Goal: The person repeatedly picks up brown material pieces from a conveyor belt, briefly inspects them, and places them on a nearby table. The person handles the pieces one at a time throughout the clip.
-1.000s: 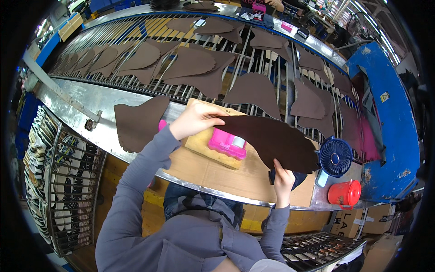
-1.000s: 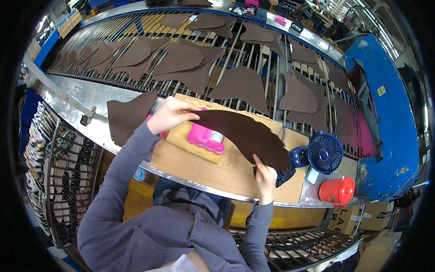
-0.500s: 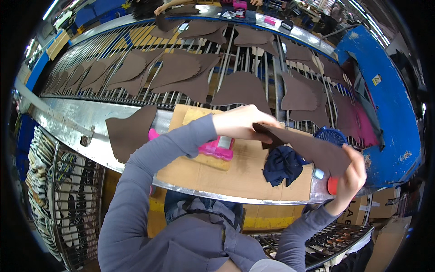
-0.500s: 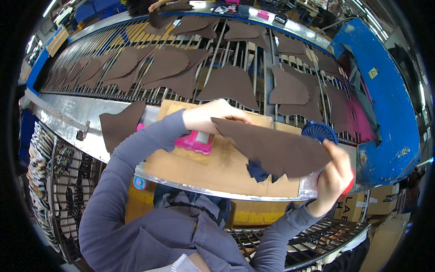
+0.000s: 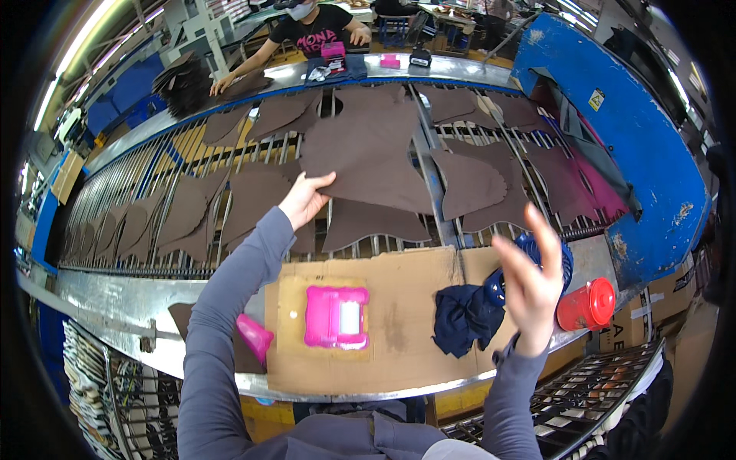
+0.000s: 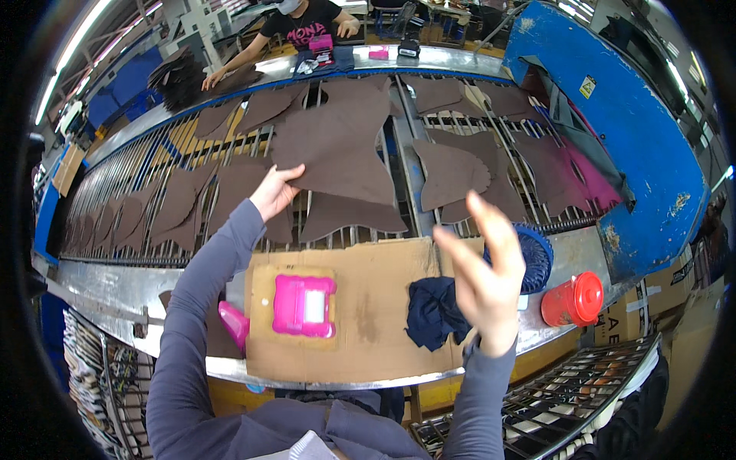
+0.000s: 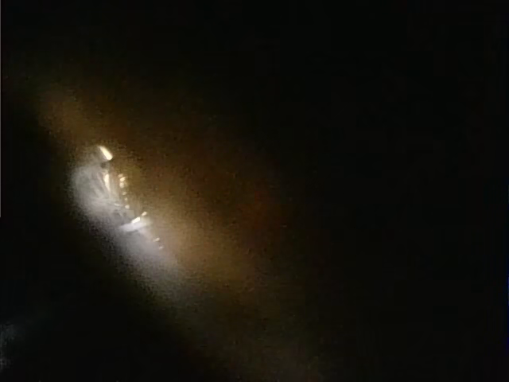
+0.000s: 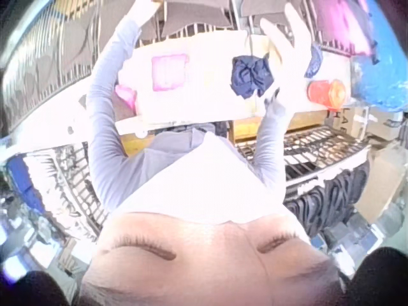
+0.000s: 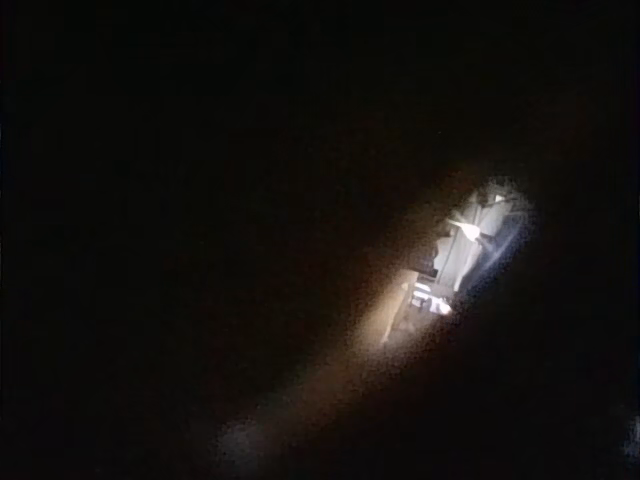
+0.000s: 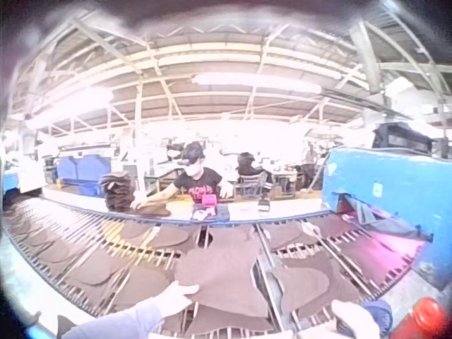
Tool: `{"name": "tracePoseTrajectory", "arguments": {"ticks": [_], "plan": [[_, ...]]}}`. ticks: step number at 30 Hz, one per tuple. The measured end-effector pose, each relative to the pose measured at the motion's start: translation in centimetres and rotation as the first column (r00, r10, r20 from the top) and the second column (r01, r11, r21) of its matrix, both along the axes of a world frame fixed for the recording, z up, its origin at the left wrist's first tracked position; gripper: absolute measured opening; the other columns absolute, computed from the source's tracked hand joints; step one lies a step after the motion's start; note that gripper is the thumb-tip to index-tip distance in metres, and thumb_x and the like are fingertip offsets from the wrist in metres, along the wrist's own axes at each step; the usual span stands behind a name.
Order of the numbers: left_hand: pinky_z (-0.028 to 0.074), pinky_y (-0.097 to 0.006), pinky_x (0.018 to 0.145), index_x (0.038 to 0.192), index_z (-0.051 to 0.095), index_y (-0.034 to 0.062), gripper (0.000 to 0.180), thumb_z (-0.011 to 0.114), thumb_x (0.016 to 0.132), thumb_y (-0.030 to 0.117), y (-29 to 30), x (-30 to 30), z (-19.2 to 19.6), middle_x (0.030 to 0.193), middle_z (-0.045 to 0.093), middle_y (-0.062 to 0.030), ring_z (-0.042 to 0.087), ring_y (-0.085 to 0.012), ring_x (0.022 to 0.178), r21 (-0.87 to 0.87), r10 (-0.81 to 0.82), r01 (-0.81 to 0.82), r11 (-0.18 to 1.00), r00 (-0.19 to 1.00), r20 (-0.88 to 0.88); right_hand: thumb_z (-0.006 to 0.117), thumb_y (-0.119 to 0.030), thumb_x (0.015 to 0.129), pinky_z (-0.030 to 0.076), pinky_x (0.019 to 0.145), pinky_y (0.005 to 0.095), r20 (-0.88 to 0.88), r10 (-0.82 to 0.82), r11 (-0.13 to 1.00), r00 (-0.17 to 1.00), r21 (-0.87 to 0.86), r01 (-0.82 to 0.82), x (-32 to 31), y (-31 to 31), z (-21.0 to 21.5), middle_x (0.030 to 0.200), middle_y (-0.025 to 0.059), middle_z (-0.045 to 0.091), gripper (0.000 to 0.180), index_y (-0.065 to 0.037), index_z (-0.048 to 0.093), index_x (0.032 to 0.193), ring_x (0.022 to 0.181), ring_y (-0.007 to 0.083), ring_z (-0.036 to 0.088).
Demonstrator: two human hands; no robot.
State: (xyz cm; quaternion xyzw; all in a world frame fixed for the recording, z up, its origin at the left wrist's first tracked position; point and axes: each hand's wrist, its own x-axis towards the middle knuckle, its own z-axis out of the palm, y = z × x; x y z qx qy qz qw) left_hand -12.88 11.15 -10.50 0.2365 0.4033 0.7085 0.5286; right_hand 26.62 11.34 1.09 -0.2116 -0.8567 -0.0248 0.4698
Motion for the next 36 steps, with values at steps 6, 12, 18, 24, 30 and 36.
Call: {"name": "tracePoseTrajectory", "arguments": {"ticks": [6, 12, 18, 24, 30, 36], "plan": [[0.051, -0.041, 0.096, 0.123, 0.045, 0.0010, 0.036, 0.057, 0.089, -0.004, 6.9, -2.2, -10.0, 0.121, 0.056, -0.0153, 0.059, -0.0287, 0.108, -0.189, 0.029, -0.001, 0.982, 0.989, 0.145, 0.064, 0.007, 0.065, 0.045, 0.094, 0.0421, 0.162, -0.144, 0.948, 0.976, -0.260, 0.183, 4.5, -1.1, -7.5, 0.127, 0.0187, 0.055, 0.037, -0.009, 0.073, 0.098, 0.111, 0.0360, 0.056], [0.051, -0.041, 0.096, 0.128, 0.036, 0.0028, 0.047, 0.060, 0.088, -0.003, 10.1, 0.7, -12.6, 0.123, 0.052, -0.0145, 0.059, -0.0273, 0.109, -0.358, 0.105, -0.052, 0.932, 0.986, 0.131, 0.063, 0.008, 0.077, 0.041, 0.099, 0.0397, 0.195, -0.345, 0.792, 0.918, -0.464, 0.396, 7.7, -2.3, -11.8, 0.135, 0.0184, 0.050, 0.026, -0.005, 0.070, 0.099, 0.119, 0.0343, 0.053], [0.054, -0.037, 0.092, 0.118, 0.041, -0.0016, 0.034, 0.059, 0.089, 0.000, 9.1, 1.3, -13.2, 0.117, 0.055, -0.0152, 0.061, -0.0269, 0.106, -0.363, -0.070, 0.099, 0.926, 0.993, 0.094, 0.059, 0.011, 0.079, 0.041, 0.101, 0.0396, 0.173, -0.450, 0.710, 0.876, -0.526, 0.469, 8.5, -3.0, -12.7, 0.136, 0.0183, 0.049, 0.030, -0.005, 0.071, 0.101, 0.119, 0.0335, 0.053], [0.053, -0.035, 0.091, 0.109, 0.049, -0.0014, 0.021, 0.057, 0.090, 0.004, 7.9, -0.8, -14.2, 0.110, 0.058, -0.0146, 0.061, -0.0261, 0.104, -0.536, -0.106, 0.083, 0.840, 0.994, -0.012, 0.059, 0.010, 0.078, 0.041, 0.101, 0.0403, 0.197, -0.410, 0.736, 0.890, -0.504, 0.451, 8.5, -3.2, -12.7, 0.136, 0.0183, 0.048, 0.031, -0.006, 0.071, 0.102, 0.119, 0.0341, 0.053], [0.048, -0.029, 0.090, 0.130, 0.047, 0.0068, 0.042, 0.061, 0.092, 0.018, -1.4, -3.8, -3.6, 0.121, 0.058, -0.0079, 0.058, -0.0172, 0.108, -0.574, -0.284, 0.126, 0.809, 0.939, -0.194, 0.060, 0.010, 0.077, 0.041, 0.100, 0.0414, 0.160, -0.372, 0.772, 0.914, -0.493, 0.401, 8.2, -4.8, -12.1, 0.136, 0.0183, 0.049, 0.031, -0.005, 0.070, 0.102, 0.119, 0.0344, 0.053], [0.041, -0.028, 0.095, 0.128, 0.053, 0.0082, 0.041, 0.061, 0.091, 0.024, -20.1, -7.3, 2.6, 0.120, 0.061, -0.0046, 0.056, -0.0134, 0.107, -0.277, -0.075, -0.183, 0.943, 0.696, -0.714, 0.056, 0.011, 0.084, 0.045, 0.095, 0.0409, 0.131, -0.306, 0.862, 0.943, -0.383, 0.333, 9.1, -6.1, -13.3, 0.136, 0.0213, 0.048, 0.027, -0.001, 0.068, 0.104, 0.115, 0.0349, 0.055]]}}
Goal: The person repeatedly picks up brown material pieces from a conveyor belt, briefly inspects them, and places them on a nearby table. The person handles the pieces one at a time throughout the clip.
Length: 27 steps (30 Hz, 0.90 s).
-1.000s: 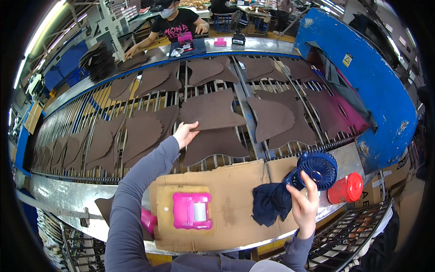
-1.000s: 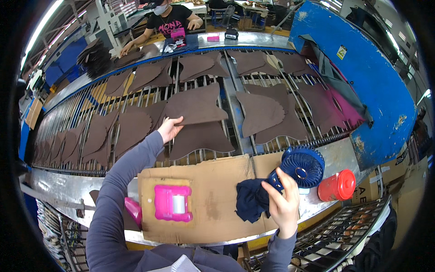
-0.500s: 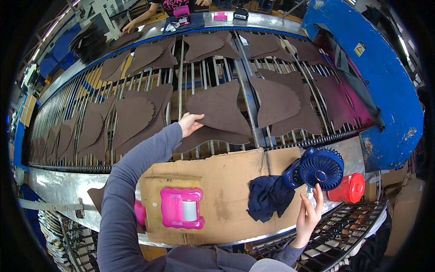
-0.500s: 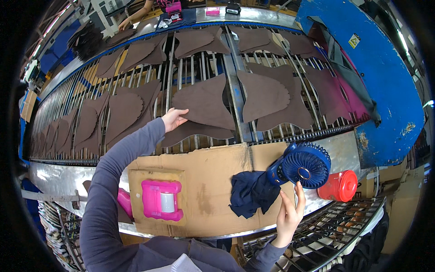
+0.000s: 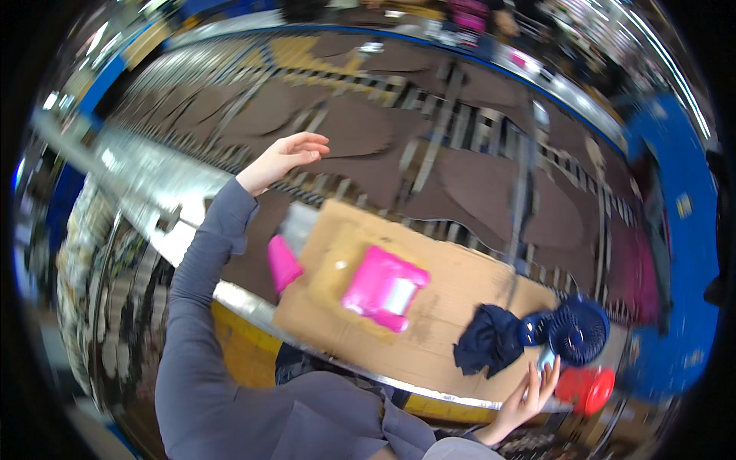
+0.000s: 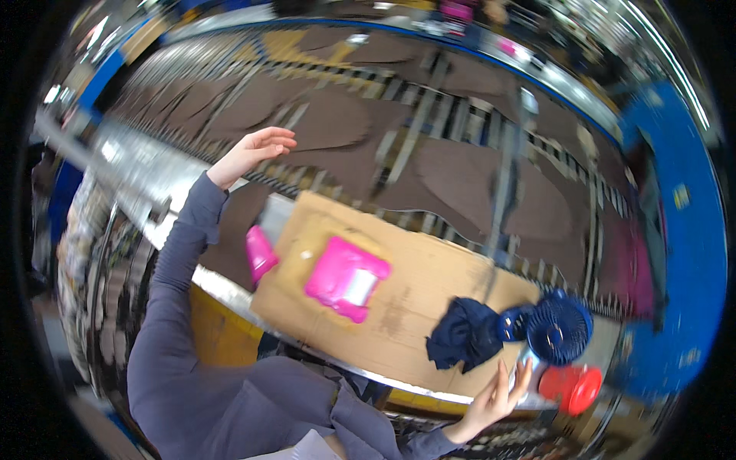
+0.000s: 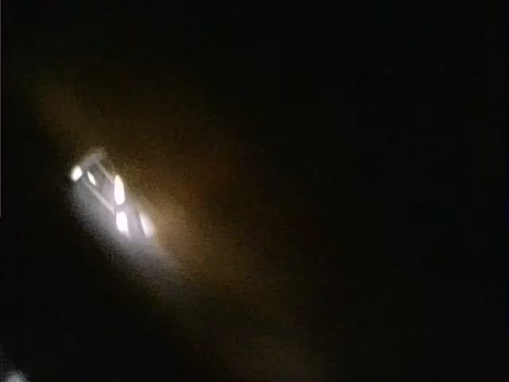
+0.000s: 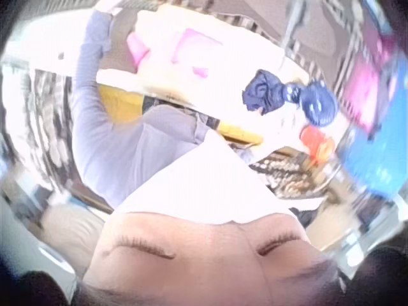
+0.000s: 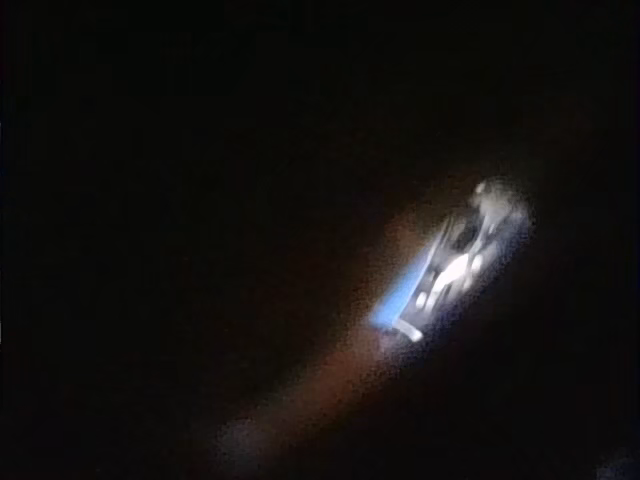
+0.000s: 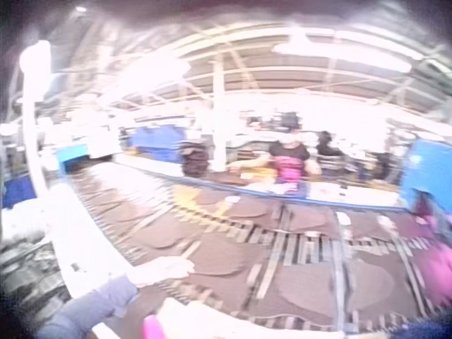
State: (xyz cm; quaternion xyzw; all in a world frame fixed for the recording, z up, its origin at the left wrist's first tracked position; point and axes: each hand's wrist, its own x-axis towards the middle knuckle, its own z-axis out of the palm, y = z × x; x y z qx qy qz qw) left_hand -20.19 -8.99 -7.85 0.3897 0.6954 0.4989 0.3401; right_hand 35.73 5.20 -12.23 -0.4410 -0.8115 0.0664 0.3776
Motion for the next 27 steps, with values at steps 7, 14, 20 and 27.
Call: {"name": "tracePoseTrajectory", "arguments": {"ticks": [7, 14, 20, 27], "plan": [[0.043, -0.041, 0.097, 0.125, 0.052, -0.0007, 0.080, 0.080, 0.066, 0.045, -24.5, 0.8, -16.9, 0.117, 0.059, -0.0236, 0.056, -0.0354, 0.111, -0.190, 0.727, -0.883, 0.430, 0.463, -0.507, 0.051, 0.006, 0.091, 0.044, 0.097, 0.0382, 0.002, 0.182, 0.983, 0.983, -0.004, -0.182, -2.5, 0.4, 0.8, 0.139, 0.0150, 0.046, 0.022, 0.001, 0.066, 0.106, 0.117, 0.0317, 0.053], [0.044, -0.041, 0.098, 0.120, 0.053, -0.0029, 0.081, 0.089, 0.055, 0.030, -25.2, 8.0, -16.9, 0.121, 0.049, -0.0282, 0.049, -0.0404, 0.116, -0.384, 0.757, -0.920, 0.082, 0.308, -0.576, 0.054, 0.009, 0.087, 0.046, 0.095, 0.0391, -0.032, 0.317, 0.948, 0.948, 0.028, -0.316, -7.6, -1.6, 3.2, 0.138, 0.0177, 0.047, 0.022, 0.001, 0.067, 0.103, 0.116, 0.0335, 0.055], [0.050, -0.042, 0.088, 0.120, 0.054, 0.0048, 0.076, 0.088, 0.053, 0.014, -23.7, 6.1, -17.6, 0.116, 0.054, -0.0214, 0.059, -0.0378, 0.103, -0.275, 0.785, -0.958, 0.082, 0.232, -0.574, 0.053, 0.008, 0.089, 0.044, 0.096, 0.0389, 0.049, 0.444, 0.890, 0.895, 0.095, -0.447, -8.4, -2.2, 1.5, 0.140, 0.0186, 0.044, 0.023, 0.001, 0.066, 0.106, 0.116, 0.0338, 0.054], [0.045, -0.045, 0.097, 0.119, 0.053, -0.0013, 0.076, 0.090, 0.054, 0.016, -26.0, 3.2, -14.4, 0.127, 0.049, -0.0215, 0.048, -0.0387, 0.120, -0.606, 0.707, -0.774, 0.182, 0.532, -0.466, 0.053, 0.008, 0.088, 0.044, 0.096, 0.0388, 0.036, 0.589, 0.799, 0.807, 0.121, -0.589, -10.9, -2.8, 2.0, 0.140, 0.0191, 0.045, 0.023, 0.001, 0.066, 0.105, 0.116, 0.0340, 0.054]]}}
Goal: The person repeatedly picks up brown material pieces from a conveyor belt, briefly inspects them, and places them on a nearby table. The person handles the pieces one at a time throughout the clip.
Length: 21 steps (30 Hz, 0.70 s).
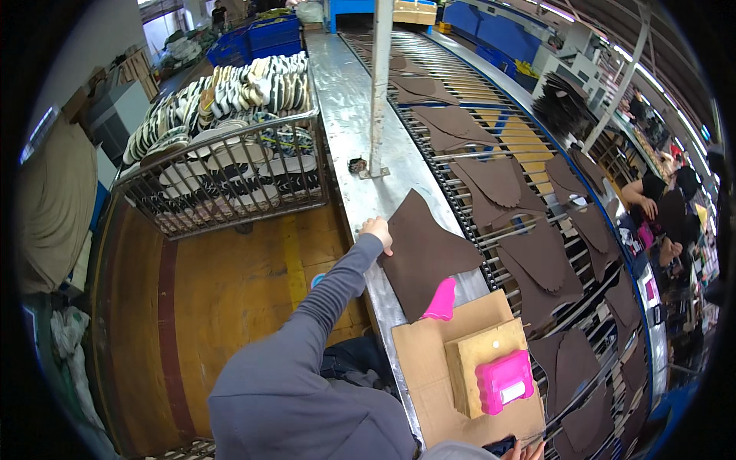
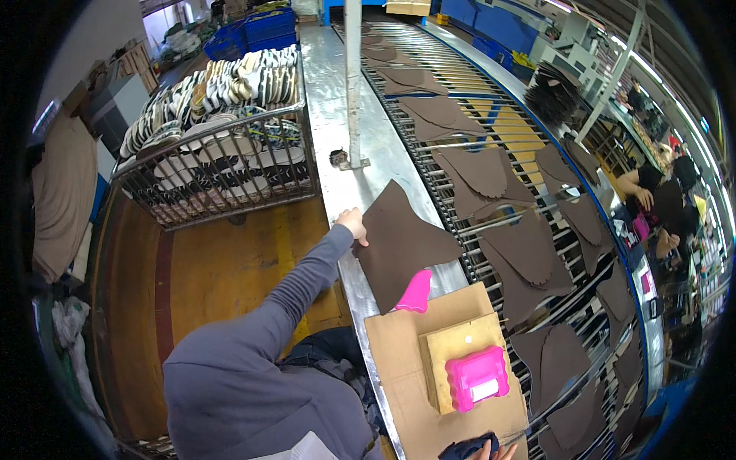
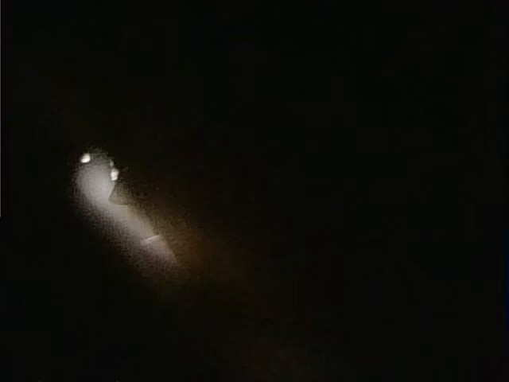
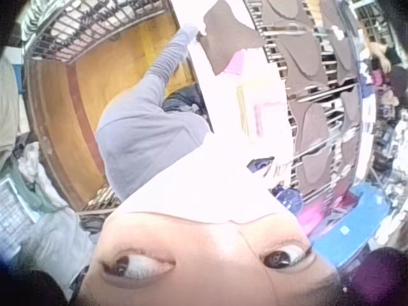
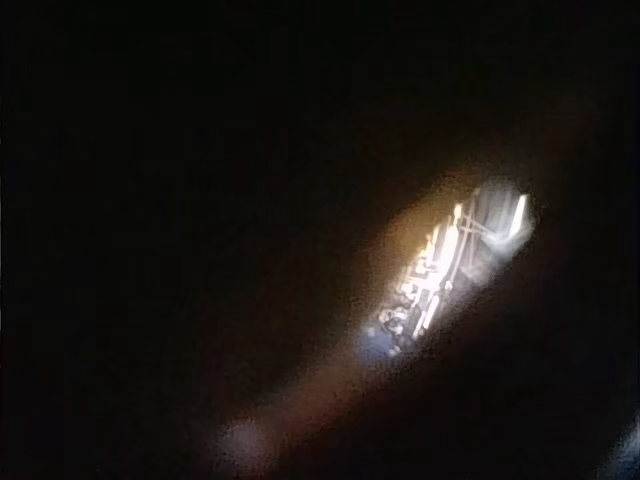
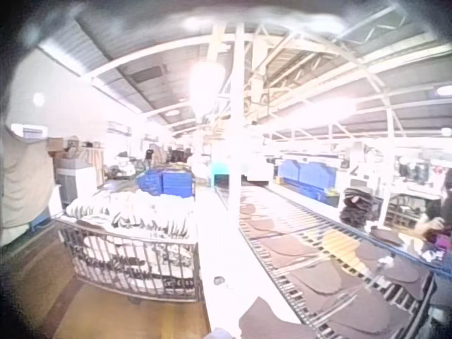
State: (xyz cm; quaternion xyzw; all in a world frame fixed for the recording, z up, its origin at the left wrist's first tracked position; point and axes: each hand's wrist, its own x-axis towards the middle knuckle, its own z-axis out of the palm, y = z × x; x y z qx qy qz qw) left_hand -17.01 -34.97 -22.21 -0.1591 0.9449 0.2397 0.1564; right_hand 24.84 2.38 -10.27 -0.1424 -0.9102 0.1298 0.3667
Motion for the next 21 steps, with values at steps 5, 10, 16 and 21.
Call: {"name": "tracePoseTrajectory", "arguments": {"ticks": [5, 10, 16, 21], "plan": [[0.045, -0.043, 0.096, 0.115, 0.058, 0.0018, 0.071, 0.089, 0.053, 0.018, -0.3, 0.5, -1.7, 0.121, 0.055, -0.0218, 0.051, -0.0388, 0.117, -0.021, -0.106, 0.104, 0.994, 0.971, -0.212, 0.054, 0.007, 0.087, 0.044, 0.096, 0.0387, 0.016, 0.043, 0.999, 0.999, -0.014, -0.043, 0.1, -0.7, -0.4, 0.140, 0.0194, 0.045, 0.023, 0.000, 0.066, 0.105, 0.115, 0.0341, 0.054], [0.048, -0.039, 0.081, 0.118, 0.056, 0.0099, 0.039, 0.068, 0.081, 0.013, -0.3, 4.0, -0.2, 0.099, 0.067, -0.0203, 0.065, -0.0323, 0.093, 0.499, 0.192, 0.107, 0.860, 0.838, -0.511, 0.054, 0.007, 0.087, 0.045, 0.095, 0.0386, 0.039, 0.067, 0.994, 0.997, -0.094, -0.063, 0.6, -2.1, -0.1, 0.140, 0.0198, 0.045, 0.023, 0.000, 0.066, 0.105, 0.115, 0.0342, 0.054], [0.049, -0.036, 0.075, 0.127, 0.053, 0.0196, 0.045, 0.062, 0.085, 0.005, -2.2, 2.7, 5.9, 0.087, 0.066, -0.0156, 0.064, -0.0257, 0.078, 0.398, 0.132, 0.261, 0.879, 0.671, -0.730, 0.058, 0.013, 0.073, 0.047, 0.092, 0.0389, 0.000, 0.117, 0.992, 0.993, -0.055, -0.117, -1.5, -3.5, 2.9, 0.133, 0.0204, 0.051, 0.033, -0.003, 0.070, 0.098, 0.108, 0.0349, 0.059], [0.045, -0.039, 0.092, 0.122, 0.052, 0.0030, 0.065, 0.082, 0.067, 0.016, -7.8, -1.6, -0.7, 0.117, 0.058, -0.0189, 0.055, -0.0309, 0.110, 0.405, -0.012, 0.215, 0.889, 0.894, -0.448, 0.062, 0.012, 0.071, 0.046, 0.092, 0.0395, -0.003, 0.194, 0.976, 0.981, -0.098, -0.194, -2.3, -4.4, 2.9, 0.133, 0.0191, 0.051, 0.035, -0.006, 0.071, 0.100, 0.107, 0.0335, 0.060]]}}
